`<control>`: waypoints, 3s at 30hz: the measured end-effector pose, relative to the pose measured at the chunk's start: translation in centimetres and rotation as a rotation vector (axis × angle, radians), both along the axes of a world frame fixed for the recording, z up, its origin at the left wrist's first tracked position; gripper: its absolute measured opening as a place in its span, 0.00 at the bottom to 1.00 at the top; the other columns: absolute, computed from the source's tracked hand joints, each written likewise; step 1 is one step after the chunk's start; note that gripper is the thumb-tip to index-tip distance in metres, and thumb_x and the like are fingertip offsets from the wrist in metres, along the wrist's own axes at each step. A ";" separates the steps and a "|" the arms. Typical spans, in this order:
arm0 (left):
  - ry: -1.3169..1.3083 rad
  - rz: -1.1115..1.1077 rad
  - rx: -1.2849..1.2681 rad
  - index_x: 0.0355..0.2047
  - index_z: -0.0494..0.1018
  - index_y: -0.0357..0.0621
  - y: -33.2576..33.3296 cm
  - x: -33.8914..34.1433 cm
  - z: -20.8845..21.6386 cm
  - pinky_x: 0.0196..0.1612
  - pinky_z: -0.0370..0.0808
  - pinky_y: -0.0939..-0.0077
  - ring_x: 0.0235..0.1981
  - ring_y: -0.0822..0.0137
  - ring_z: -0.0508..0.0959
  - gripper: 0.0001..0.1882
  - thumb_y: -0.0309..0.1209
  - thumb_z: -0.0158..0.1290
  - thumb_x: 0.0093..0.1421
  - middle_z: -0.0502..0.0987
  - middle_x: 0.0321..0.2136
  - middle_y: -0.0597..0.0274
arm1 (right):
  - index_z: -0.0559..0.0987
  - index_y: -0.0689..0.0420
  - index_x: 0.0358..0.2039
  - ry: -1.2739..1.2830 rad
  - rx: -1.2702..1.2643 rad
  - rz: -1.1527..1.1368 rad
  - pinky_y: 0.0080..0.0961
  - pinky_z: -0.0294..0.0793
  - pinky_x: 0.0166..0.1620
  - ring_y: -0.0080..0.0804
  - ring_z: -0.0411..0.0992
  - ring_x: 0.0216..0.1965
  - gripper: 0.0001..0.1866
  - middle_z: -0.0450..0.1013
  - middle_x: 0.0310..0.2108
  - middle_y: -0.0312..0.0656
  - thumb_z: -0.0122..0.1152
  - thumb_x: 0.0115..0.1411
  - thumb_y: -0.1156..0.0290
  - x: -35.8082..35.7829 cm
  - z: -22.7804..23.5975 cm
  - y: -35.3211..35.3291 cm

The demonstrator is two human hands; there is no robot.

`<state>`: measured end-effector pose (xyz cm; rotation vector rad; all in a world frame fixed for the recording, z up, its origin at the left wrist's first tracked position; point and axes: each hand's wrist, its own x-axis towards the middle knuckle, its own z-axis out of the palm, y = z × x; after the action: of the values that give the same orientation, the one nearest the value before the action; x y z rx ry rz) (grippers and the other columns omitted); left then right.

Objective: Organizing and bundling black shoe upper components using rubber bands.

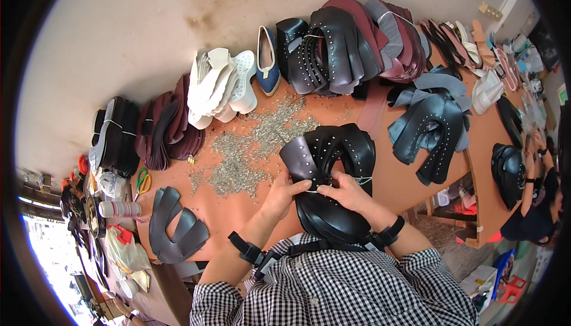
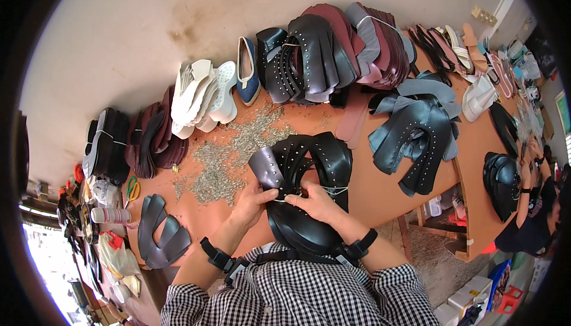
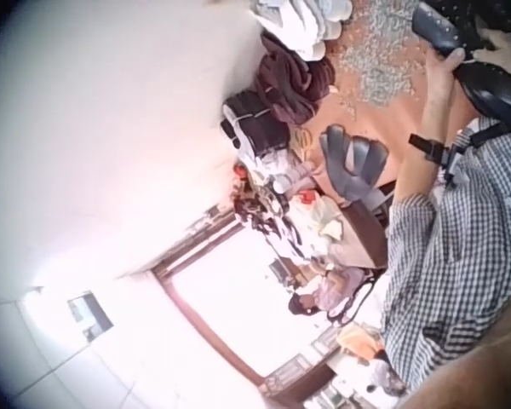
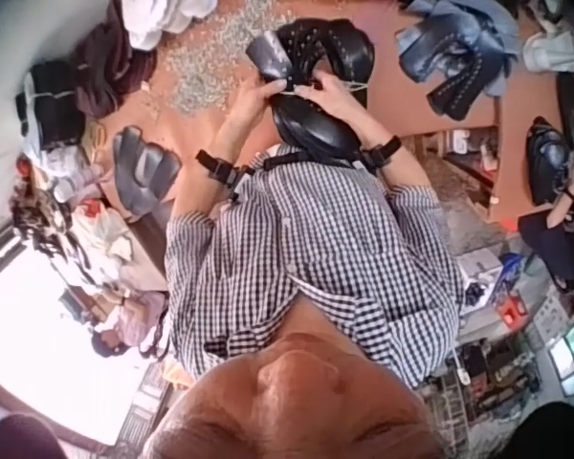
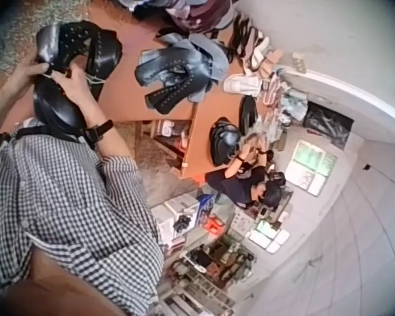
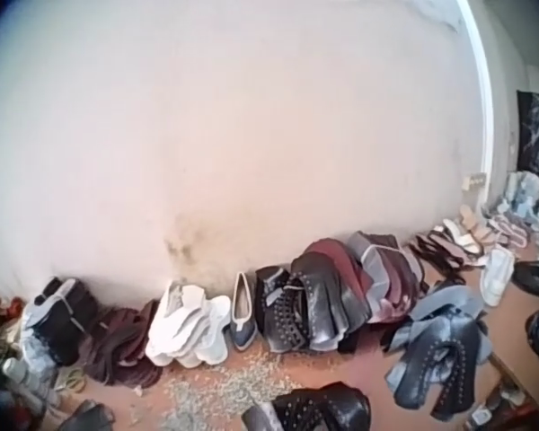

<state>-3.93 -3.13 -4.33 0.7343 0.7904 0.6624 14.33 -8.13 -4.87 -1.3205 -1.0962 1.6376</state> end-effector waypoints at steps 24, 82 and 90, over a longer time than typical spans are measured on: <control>-0.034 -0.015 -0.045 0.52 0.59 0.37 3.5 0.3 1.0 0.47 0.70 0.71 0.41 0.65 0.73 0.38 0.29 0.63 0.39 0.71 0.40 0.62 | 0.75 0.62 0.29 -0.561 0.357 -0.138 0.34 0.67 0.32 0.46 0.69 0.28 0.08 0.68 0.24 0.50 0.52 0.52 0.71 -0.9 -0.5 -1.8; 0.337 -0.489 0.802 0.20 0.70 0.38 -3.1 -4.2 6.1 0.35 0.70 0.69 0.30 0.59 0.74 0.14 0.14 0.54 0.28 0.72 0.22 0.60 | 0.72 0.61 0.37 -0.247 0.388 0.274 0.30 0.69 0.37 0.39 0.69 0.34 0.10 0.67 0.32 0.46 0.52 0.53 0.75 0.5 0.5 -1.2; 0.309 -0.451 0.895 0.20 0.70 0.37 -4.3 -3.4 6.3 0.35 0.69 0.68 0.30 0.57 0.73 0.13 0.16 0.54 0.27 0.72 0.23 0.58 | 0.72 0.64 0.27 -0.511 0.298 0.373 0.35 0.68 0.37 0.46 0.70 0.33 0.14 0.69 0.31 0.49 0.58 0.53 0.63 -0.2 0.5 -0.4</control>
<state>-7.30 -7.46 1.95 1.8052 0.5473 0.4740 14.10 -8.50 -4.37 -1.4280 -1.9081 1.3338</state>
